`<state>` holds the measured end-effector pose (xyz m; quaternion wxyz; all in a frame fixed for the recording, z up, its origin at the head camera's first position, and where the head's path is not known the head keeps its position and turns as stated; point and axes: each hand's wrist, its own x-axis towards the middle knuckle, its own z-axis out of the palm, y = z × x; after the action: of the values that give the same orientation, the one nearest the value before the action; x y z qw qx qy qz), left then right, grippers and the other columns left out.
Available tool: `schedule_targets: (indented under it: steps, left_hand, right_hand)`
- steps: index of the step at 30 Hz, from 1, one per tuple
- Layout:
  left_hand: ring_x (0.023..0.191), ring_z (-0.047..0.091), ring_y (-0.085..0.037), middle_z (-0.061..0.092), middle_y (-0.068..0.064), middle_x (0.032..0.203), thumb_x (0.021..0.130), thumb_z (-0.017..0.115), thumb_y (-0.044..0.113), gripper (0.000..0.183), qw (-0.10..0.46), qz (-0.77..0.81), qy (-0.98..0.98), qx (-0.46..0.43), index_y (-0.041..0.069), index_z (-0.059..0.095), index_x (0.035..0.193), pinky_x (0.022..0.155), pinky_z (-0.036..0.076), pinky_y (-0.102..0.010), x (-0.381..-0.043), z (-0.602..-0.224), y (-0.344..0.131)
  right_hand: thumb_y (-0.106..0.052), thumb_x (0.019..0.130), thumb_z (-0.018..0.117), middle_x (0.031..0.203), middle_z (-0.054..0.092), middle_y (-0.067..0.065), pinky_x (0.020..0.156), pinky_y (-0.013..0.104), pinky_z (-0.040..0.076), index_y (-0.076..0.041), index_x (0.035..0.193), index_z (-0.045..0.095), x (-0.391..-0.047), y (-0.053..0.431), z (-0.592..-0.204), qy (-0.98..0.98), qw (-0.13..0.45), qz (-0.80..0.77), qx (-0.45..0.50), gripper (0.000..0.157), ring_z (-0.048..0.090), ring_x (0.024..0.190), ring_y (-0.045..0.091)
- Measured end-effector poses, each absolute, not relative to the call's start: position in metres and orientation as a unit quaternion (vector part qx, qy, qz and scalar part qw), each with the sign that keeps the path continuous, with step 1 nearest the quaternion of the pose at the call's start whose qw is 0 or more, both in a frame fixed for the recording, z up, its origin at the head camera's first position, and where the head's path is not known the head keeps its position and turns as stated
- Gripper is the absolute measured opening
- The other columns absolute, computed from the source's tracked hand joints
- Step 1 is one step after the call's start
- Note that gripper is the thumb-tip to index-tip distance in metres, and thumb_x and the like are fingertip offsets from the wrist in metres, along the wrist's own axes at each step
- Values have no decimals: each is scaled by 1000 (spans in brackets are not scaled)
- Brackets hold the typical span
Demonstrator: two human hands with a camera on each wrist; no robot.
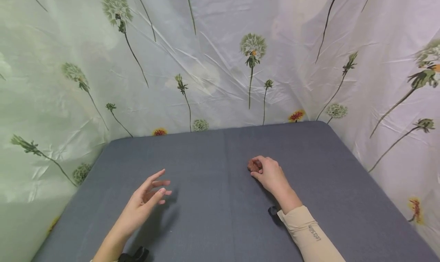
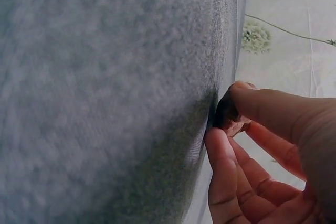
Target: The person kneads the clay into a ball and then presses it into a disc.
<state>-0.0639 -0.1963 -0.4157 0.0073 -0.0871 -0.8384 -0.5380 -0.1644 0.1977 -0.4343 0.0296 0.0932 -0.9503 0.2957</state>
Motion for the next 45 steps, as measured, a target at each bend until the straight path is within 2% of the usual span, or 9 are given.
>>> schedule_targets:
  steps: [7, 12, 19, 23, 26, 32, 37, 40, 45]
  left_hand:
    - [118, 74, -33, 64, -20, 143, 112, 62, 25, 55, -5, -557, -827, -77, 31, 43, 163, 89, 62, -31, -66, -420, -195]
    - [120, 74, -33, 64, -19, 144, 112, 62, 26, 54, -17, -567, -821, -64, 31, 44, 162, 90, 62, -30, -67, -421, -195]
    - [119, 74, -30, 64, -19, 144, 112, 62, 25, 54, -28, -569, -820, -54, 31, 43, 162, 90, 62, -30, -65, -422, -193]
    - [119, 75, -28, 64, -19, 145, 112, 62, 27, 54, -31, -569, -820, -51, 31, 43, 162, 90, 62, -31, -65, -420, -190]
    - [120, 74, -28, 64, -18, 146, 112, 62, 27, 54, -36, -570, -819, -52, 33, 43, 162, 91, 62, -31, -66, -419, -187]
    - [123, 72, -34, 63, -19, 147, 112, 61, 23, 54, -41, -574, -815, -62, 33, 43, 162, 93, 61, -33, -71, -416, -176]
    - [129, 69, -32, 63, -19, 149, 112, 61, 26, 54, -40, -573, -814, -81, 32, 43, 163, 95, 59, -29, -76, -411, -164]
    - [133, 67, -35, 62, -18, 151, 112, 61, 28, 54, -45, -582, -807, -94, 32, 43, 163, 96, 58, -29, -79, -408, -156]
    - [141, 61, -34, 59, -14, 155, 115, 55, 29, 48, -59, -613, -782, -99, 33, 44, 162, 107, 57, -41, -83, -401, -141]
  right_hand:
    - [-13, 100, 78, 119, 75, 20, 82, 48, 61, -2, 137, 69, -160, 205, -434, -941, 26, 328, 82, 39, 75, 98, 29]
    - [-14, 100, 78, 116, 78, 19, 82, 49, 62, -5, 129, 74, -149, 208, -431, -933, 63, 345, 81, 31, 77, 97, 31]
    - [-20, 101, 78, 108, 81, 12, 74, 30, 56, -7, 126, 77, -133, 214, -425, -913, 81, 390, 82, 28, 74, 90, 19]
    - [-26, 103, 77, 114, 80, 11, 74, 24, 55, -8, 129, 76, -127, 215, -417, -894, 69, 433, 87, 32, 71, 91, 10]
    - [-28, 104, 75, 121, 79, 13, 77, 22, 57, -8, 133, 74, -122, 213, -411, -873, 49, 476, 98, 35, 73, 95, 8]
    - [-26, 106, 72, 123, 78, 15, 83, 26, 61, -7, 136, 71, -116, 203, -403, -828, 6, 545, 129, 36, 77, 100, 11]
    - [-24, 106, 71, 126, 77, 15, 86, 24, 61, -5, 137, 70, -113, 192, -396, -809, -18, 570, 140, 36, 78, 103, 12]
    - [-23, 107, 71, 126, 76, 17, 88, 25, 61, -4, 137, 70, -112, 185, -393, -801, -25, 580, 150, 36, 78, 105, 18]
    - [-23, 107, 71, 125, 77, 16, 90, 26, 61, -4, 138, 70, -115, 172, -389, -787, -39, 594, 160, 36, 78, 107, 19]
